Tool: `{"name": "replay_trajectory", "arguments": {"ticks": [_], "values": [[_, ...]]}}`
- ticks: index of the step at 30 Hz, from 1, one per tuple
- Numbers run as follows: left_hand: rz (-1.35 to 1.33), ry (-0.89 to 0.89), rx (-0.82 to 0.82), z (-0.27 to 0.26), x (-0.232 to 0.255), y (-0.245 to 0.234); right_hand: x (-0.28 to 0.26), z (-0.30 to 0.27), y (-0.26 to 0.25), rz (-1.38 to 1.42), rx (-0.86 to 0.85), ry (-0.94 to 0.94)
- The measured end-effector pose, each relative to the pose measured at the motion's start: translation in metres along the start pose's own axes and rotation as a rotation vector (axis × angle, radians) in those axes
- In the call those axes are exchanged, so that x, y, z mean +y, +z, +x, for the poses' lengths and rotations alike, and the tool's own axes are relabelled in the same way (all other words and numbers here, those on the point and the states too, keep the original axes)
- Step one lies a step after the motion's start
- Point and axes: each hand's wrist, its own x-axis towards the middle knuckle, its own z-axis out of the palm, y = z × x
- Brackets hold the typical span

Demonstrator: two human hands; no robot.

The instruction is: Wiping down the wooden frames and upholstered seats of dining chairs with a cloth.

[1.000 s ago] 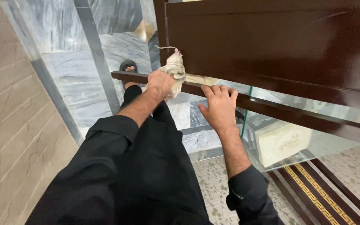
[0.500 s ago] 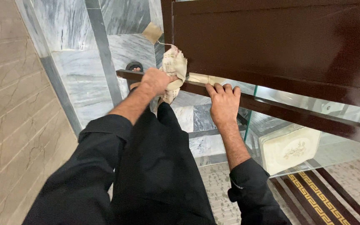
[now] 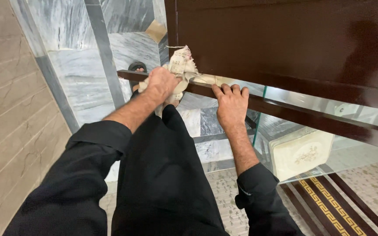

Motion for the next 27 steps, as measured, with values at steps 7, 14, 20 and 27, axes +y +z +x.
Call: {"name": "replay_trajectory", "arguments": {"ticks": [7,14,20,27], "values": [[0.090,-0.055,0.148,0.055,0.030,0.045,0.004,0.004,-0.001,-0.046,-0.057,0.020],[-0.070,-0.160,0.225,0.030,0.021,0.063,0.000,0.007,0.000,0.021,-0.024,0.012],[-0.156,-0.149,0.027,0.006,0.013,0.021,0.002,0.004,0.000,0.030,0.010,0.007],[-0.141,-0.119,-0.095,0.066,0.022,0.070,0.000,0.001,0.003,-0.016,0.013,0.003]]}}
